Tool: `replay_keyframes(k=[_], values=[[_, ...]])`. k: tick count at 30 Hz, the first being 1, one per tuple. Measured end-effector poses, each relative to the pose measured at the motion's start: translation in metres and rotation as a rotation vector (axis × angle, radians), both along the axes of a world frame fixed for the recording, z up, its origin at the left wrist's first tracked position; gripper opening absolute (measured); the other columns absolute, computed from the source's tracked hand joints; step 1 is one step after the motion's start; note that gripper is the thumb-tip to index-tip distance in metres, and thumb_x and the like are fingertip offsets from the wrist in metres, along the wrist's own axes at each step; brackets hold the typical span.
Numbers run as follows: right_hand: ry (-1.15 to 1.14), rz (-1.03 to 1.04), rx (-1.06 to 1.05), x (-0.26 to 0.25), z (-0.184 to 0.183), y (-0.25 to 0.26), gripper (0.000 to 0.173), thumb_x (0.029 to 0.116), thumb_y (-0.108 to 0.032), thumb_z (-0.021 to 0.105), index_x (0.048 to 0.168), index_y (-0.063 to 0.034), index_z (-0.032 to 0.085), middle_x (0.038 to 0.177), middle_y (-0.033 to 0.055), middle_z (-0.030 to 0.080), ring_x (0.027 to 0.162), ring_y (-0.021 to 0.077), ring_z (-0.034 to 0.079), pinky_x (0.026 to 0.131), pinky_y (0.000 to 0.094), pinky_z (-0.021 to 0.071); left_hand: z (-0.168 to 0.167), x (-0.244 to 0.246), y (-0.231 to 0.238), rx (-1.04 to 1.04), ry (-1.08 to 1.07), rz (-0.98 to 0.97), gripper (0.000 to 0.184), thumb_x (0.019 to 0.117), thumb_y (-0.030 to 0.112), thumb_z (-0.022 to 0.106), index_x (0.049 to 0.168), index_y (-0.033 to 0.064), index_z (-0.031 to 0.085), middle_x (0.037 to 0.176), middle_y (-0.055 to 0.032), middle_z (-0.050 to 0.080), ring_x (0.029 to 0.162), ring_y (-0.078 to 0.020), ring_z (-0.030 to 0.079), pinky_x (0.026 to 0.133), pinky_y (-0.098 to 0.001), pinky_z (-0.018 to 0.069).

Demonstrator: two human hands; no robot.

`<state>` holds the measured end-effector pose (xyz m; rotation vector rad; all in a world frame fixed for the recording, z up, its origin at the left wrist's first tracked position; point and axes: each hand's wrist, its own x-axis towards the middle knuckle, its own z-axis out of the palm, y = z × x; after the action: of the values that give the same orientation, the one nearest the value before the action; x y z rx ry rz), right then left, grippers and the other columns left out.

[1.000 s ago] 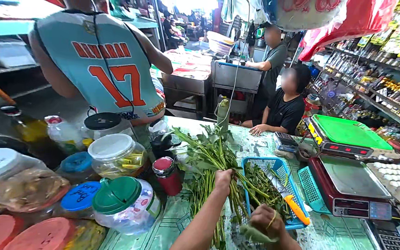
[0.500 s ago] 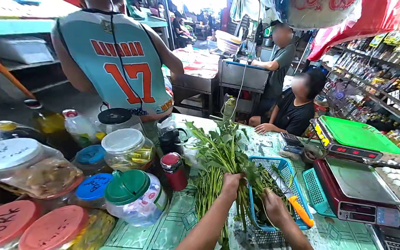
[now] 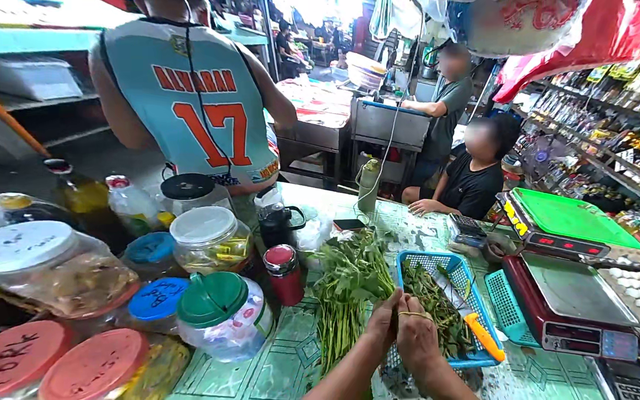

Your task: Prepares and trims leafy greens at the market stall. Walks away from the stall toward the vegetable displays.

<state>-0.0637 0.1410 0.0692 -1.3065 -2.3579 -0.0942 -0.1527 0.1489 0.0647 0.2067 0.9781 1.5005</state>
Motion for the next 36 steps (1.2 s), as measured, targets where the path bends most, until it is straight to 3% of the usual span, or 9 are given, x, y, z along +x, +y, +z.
replay_keyframes(k=[4, 8, 11, 16, 23, 26, 30, 33, 36], values=[[0.333, 0.253, -0.386, 0.002, 0.024, 0.006, 0.046, 0.0980, -0.021, 0.060, 0.136, 0.0035, 0.063, 0.138, 0.0237, 0.059, 0.126, 0.0312, 0.060, 0.106, 0.0441, 0.0515, 0.035, -0.029, -0.006, -0.054, 0.209, -0.066, 0.028, 0.0986, 0.024, 0.067, 0.113, -0.0002, 0.066, 0.093, -0.0106, 0.073, 0.086, -0.0189, 0.071, 0.081, -0.0391, 0.0598], [0.886, 0.319, -0.670, 0.006, 0.021, 0.030, 0.030, 0.1027, -0.015, 0.050, 0.118, 0.0043, 0.066, 0.118, 0.0151, 0.063, 0.102, 0.0153, 0.065, 0.088, 0.0309, 0.0570, 0.073, -0.085, -0.010, 0.007, 0.329, -0.115, 0.022, 0.0944, 0.000, 0.065, 0.114, -0.0047, 0.059, 0.083, -0.0111, 0.070, 0.075, -0.0198, 0.071, 0.075, -0.0352, 0.0614], [0.668, 0.080, -0.845, -0.007, -0.025, 0.037, 0.032, 0.1050, -0.016, 0.048, 0.126, 0.0042, 0.062, 0.112, 0.0174, 0.069, 0.089, 0.0216, 0.068, 0.081, 0.0404, 0.0581, 0.097, -0.125, -0.029, 0.027, 0.485, -0.089, 0.025, 0.0885, -0.004, 0.069, 0.112, -0.0024, 0.062, 0.075, -0.0089, 0.068, 0.061, -0.0156, 0.066, 0.060, -0.0288, 0.0589], [0.153, -0.124, -1.165, -0.052, -0.121, 0.008, 0.050, 0.1033, -0.032, 0.057, 0.142, 0.0004, 0.053, 0.124, 0.0232, 0.067, 0.115, 0.0378, 0.066, 0.101, 0.0575, 0.0507, 0.110, -0.164, -0.061, 0.082, 0.568, -0.014, 0.035, 0.0846, -0.009, 0.071, 0.116, 0.0014, 0.060, 0.078, -0.0101, 0.066, 0.061, -0.0168, 0.064, 0.058, -0.0291, 0.0584], [-0.080, -0.158, -1.056, -0.075, -0.141, -0.014, 0.084, 0.0823, -0.026, 0.079, 0.152, -0.0029, 0.039, 0.148, 0.0240, 0.048, 0.126, 0.0394, 0.060, 0.102, 0.0566, 0.0518, 0.103, -0.183, -0.080, 0.066, 0.475, 0.029, 0.028, 0.0847, -0.010, 0.067, 0.110, 0.0005, 0.060, 0.078, -0.0115, 0.065, 0.062, -0.0180, 0.065, 0.059, -0.0290, 0.0594], [0.018, -0.205, -1.148, -0.073, -0.152, -0.007, 0.083, 0.0786, -0.017, 0.082, 0.149, -0.0015, 0.041, 0.139, 0.0249, 0.057, 0.123, 0.0403, 0.061, 0.102, 0.0578, 0.0511, 0.098, -0.187, -0.080, 0.054, 0.449, 0.031, 0.028, 0.0850, -0.012, 0.067, 0.110, -0.0011, 0.059, 0.078, -0.0122, 0.065, 0.061, -0.0183, 0.065, 0.059, -0.0290, 0.0593], [0.283, -0.237, -1.406, -0.063, -0.145, 0.011, 0.052, 0.0887, -0.011, 0.074, 0.136, 0.0016, 0.058, 0.125, 0.0257, 0.064, 0.114, 0.0377, 0.063, 0.097, 0.0576, 0.0502, 0.098, -0.191, -0.078, 0.049, 0.420, 0.009, 0.030, 0.0843, -0.011, 0.069, 0.111, -0.0012, 0.060, 0.075, -0.0108, 0.065, 0.060, -0.0170, 0.065, 0.058, -0.0276, 0.0591], [0.528, -0.325, -1.518, -0.050, -0.122, 0.023, 0.042, 0.0962, -0.007, 0.058, 0.136, 0.0017, 0.051, 0.108, 0.0201, 0.063, 0.087, 0.0280, 0.063, 0.076, 0.0453, 0.0542, 0.097, -0.192, -0.074, 0.106, 0.392, -0.018, 0.029, 0.0831, -0.011, 0.068, 0.109, -0.0005, 0.060, 0.074, -0.0099, 0.065, 0.060, -0.0165, 0.065, 0.059, -0.0278, 0.0594], [0.677, -0.387, -1.640, -0.043, -0.109, 0.029, 0.038, 0.1048, -0.009, 0.043, 0.143, -0.0023, 0.041, 0.107, 0.0199, 0.066, 0.079, 0.0286, 0.070, 0.067, 0.0428, 0.0593, 0.094, -0.189, -0.068, 0.148, 0.391, -0.046, 0.028, 0.0830, -0.011, 0.068, 0.108, -0.0005, 0.060, 0.074, -0.0103, 0.065, 0.060, -0.0168, 0.065, 0.059, -0.0281, 0.0596]])
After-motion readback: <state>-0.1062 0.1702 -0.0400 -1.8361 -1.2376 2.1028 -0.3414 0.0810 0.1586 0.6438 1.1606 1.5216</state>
